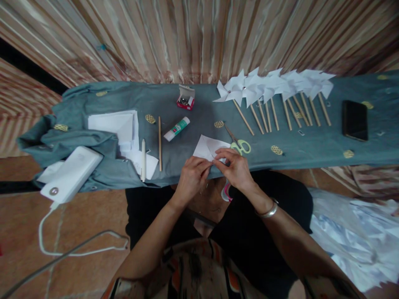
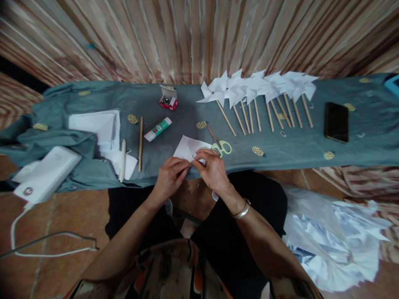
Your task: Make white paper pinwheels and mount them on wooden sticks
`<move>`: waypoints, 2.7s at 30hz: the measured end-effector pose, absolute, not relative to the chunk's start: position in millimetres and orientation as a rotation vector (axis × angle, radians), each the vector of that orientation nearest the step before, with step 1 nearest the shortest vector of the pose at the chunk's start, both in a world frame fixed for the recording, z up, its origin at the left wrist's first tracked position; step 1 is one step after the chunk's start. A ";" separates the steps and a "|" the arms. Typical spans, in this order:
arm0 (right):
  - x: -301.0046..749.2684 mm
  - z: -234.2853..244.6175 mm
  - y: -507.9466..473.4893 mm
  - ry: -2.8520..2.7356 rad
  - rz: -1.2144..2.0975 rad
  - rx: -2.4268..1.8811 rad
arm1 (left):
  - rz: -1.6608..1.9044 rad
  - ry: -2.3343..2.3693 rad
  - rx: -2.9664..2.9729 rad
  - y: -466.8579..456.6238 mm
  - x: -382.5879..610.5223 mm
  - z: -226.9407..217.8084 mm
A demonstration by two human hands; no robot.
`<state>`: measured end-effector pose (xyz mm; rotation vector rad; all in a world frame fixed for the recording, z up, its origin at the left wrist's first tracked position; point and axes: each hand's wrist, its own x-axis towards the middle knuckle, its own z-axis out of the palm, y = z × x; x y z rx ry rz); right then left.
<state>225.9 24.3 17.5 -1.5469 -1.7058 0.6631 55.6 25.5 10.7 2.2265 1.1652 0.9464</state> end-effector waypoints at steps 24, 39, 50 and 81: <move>225.6 23.0 21.8 -1.805 0.567 -1.545 | 0.714 1.094 2.302 40.7 52.8 17.5; 224.9 18.0 19.3 -2.049 0.355 -1.497 | 0.655 1.077 2.311 43.7 53.5 21.6; 214.7 19.6 15.9 -2.146 0.243 -1.465 | 0.700 1.138 2.365 38.2 55.0 16.6; 231.6 29.9 17.3 -2.008 0.527 -1.516 | 0.687 1.208 2.609 26.4 41.3 18.5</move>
